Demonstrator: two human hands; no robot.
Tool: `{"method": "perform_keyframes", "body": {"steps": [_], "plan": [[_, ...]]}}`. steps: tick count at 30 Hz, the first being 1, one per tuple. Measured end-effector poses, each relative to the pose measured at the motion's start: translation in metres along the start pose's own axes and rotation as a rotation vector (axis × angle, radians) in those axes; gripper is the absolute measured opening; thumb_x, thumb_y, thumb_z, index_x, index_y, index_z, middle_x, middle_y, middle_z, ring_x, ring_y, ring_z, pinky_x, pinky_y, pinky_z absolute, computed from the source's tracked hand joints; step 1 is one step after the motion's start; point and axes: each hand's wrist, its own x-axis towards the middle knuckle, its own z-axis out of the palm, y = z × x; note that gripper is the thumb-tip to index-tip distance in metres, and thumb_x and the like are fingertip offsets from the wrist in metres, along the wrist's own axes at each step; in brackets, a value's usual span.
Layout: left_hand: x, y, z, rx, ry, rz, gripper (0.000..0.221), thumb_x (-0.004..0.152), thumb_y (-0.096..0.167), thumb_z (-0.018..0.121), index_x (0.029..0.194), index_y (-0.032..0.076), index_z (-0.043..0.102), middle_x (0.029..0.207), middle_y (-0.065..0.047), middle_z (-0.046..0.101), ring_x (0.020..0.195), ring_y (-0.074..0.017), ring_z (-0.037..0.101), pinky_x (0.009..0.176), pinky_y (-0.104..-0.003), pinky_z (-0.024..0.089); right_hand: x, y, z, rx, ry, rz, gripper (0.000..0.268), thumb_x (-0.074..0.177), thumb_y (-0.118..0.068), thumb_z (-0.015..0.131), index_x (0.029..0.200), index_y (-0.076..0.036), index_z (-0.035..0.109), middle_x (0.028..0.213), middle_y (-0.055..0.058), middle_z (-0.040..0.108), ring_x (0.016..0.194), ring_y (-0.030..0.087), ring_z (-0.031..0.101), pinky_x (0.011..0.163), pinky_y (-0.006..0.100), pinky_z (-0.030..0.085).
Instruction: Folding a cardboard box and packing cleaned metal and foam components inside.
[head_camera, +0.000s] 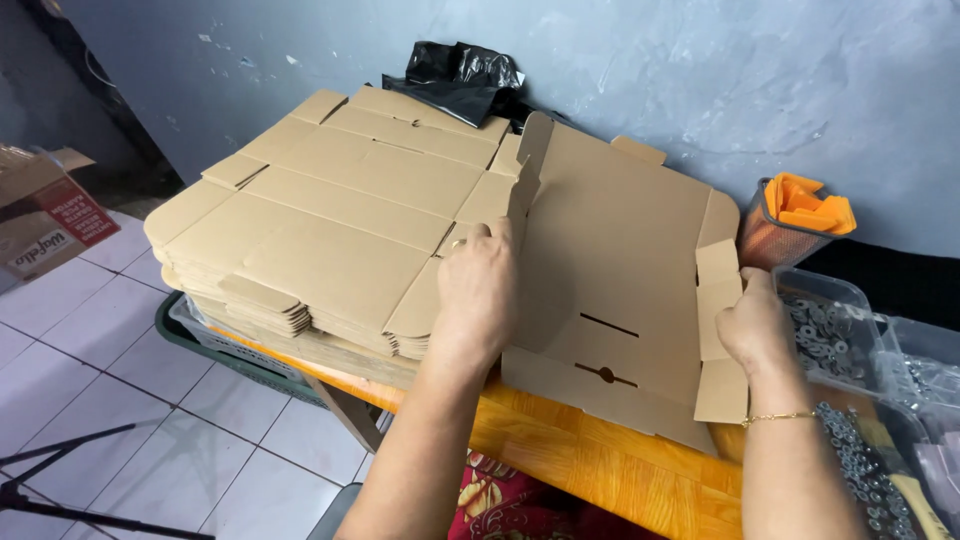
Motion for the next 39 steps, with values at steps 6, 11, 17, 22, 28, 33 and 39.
{"method": "perform_keyframes", "body": {"steps": [6,11,17,22,28,33,39], "plan": [[-0.02,0.032,0.017,-0.067,-0.072,0.071,0.046,0.078,-0.006,0.068,0.118,0.008,0.05,0.107,-0.017,0.059,0.074,-0.0369,0.073,0.061,-0.046,0.061,-0.023,-0.014,-0.04,-0.221,-0.139,0.082,0.08,0.081,0.003,0.053,0.158,-0.014,0.037,0.135,0.033,0.062,0.126,0.05,0.058,0.103,0.052,0.047],[-0.016,0.032,0.044,-0.047,-0.23,0.087,0.069,0.063,-0.001,0.085,0.122,0.007,0.05,0.115,-0.018,0.055,0.073,-0.0266,0.074,0.061,-0.038,0.064,-0.039,-0.012,-0.054,-0.372,-0.271,0.085,0.038,0.076,0.006,0.046,0.109,-0.007,0.062,0.081,0.021,0.08,0.069,0.038,0.078,0.07,0.045,0.055],[-0.014,0.035,0.046,-0.056,-0.254,0.049,0.073,0.074,-0.002,0.075,0.136,0.002,0.037,0.118,-0.02,0.058,0.082,-0.0366,0.076,0.068,-0.043,0.063,-0.049,-0.004,-0.035,-0.63,-0.403,0.154,0.049,0.093,-0.04,0.067,0.135,-0.018,0.055,0.133,0.018,0.071,0.119,0.044,0.071,0.097,0.049,0.056],[-0.018,0.031,0.051,0.007,-0.203,0.086,0.048,0.087,-0.005,0.052,0.135,-0.005,0.045,0.111,-0.016,0.059,0.077,-0.0409,0.077,0.062,-0.046,0.065,-0.072,-0.031,-0.048,-0.433,-0.327,0.16,0.063,0.097,-0.022,0.056,0.156,-0.008,0.038,0.147,0.03,0.055,0.135,0.049,0.055,0.113,0.059,0.045],[-0.031,0.038,0.033,-0.02,-0.245,0.084,0.042,0.086,-0.008,0.052,0.127,-0.005,0.046,0.11,-0.017,0.058,0.073,-0.0417,0.076,0.059,-0.047,0.064,-0.029,0.036,0.013,-0.391,-0.277,0.225,0.07,0.095,-0.028,0.056,0.158,-0.009,0.032,0.145,0.029,0.054,0.134,0.051,0.053,0.102,0.07,0.046],[-0.041,0.035,0.035,-0.059,-0.316,0.089,0.06,0.08,-0.01,0.057,0.138,-0.008,0.04,0.113,-0.018,0.055,0.076,-0.045,0.076,0.061,-0.051,0.065,-0.039,0.02,0.005,-0.328,-0.237,0.235,0.077,0.098,-0.035,0.055,0.161,-0.006,0.022,0.143,0.032,0.049,0.133,0.054,0.051,0.104,0.071,0.042],[-0.062,0.042,-0.021,-0.04,-0.32,0.093,0.072,0.077,-0.013,0.059,0.145,-0.009,0.037,0.116,-0.02,0.053,0.078,-0.0455,0.077,0.061,-0.05,0.066,-0.043,0.016,-0.011,-0.199,-0.163,0.246,0.07,0.096,-0.03,0.062,0.154,-0.001,0.035,0.14,0.033,0.05,0.13,0.058,0.052,0.099,0.074,0.043]]}}
